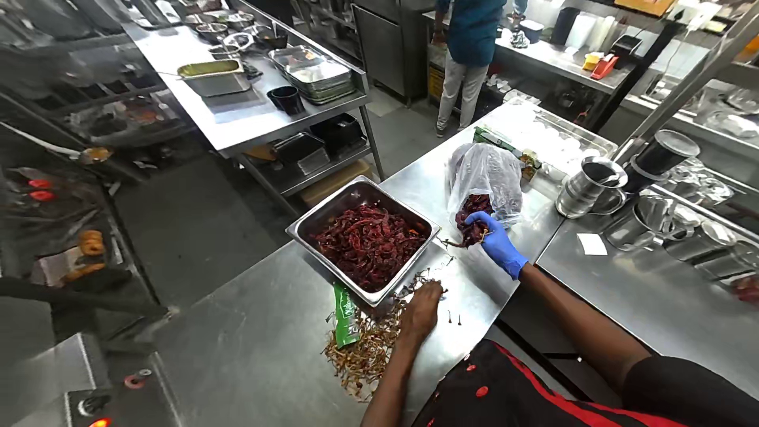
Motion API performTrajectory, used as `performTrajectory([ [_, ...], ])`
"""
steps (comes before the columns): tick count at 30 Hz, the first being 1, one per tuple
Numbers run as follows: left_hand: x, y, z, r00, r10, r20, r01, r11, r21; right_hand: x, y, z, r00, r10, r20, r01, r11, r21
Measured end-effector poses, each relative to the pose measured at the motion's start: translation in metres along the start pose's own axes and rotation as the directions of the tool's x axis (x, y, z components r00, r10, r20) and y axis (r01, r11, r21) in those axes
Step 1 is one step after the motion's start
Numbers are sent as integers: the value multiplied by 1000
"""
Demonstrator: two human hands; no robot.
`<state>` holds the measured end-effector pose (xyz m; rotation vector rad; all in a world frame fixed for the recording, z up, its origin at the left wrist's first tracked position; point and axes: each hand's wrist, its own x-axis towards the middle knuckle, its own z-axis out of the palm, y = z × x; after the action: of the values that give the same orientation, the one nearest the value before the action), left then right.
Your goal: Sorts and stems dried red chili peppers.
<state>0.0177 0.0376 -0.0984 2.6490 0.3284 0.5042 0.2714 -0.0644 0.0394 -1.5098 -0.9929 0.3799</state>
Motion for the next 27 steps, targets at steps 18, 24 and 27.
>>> performTrajectory([
  [18,6,52,10,976,-212,-42,204,967,-152,-62,15,-42,961,270,55,-234,905,-355],
  [24,2,41,2,945,-316,-90,319,947,29,-72,37,-29,960,265,93,-169,811,-561],
  [27,-1,27,-9,928,-358,-107,363,931,31,-83,38,-9,961,228,157,-79,768,-635],
])
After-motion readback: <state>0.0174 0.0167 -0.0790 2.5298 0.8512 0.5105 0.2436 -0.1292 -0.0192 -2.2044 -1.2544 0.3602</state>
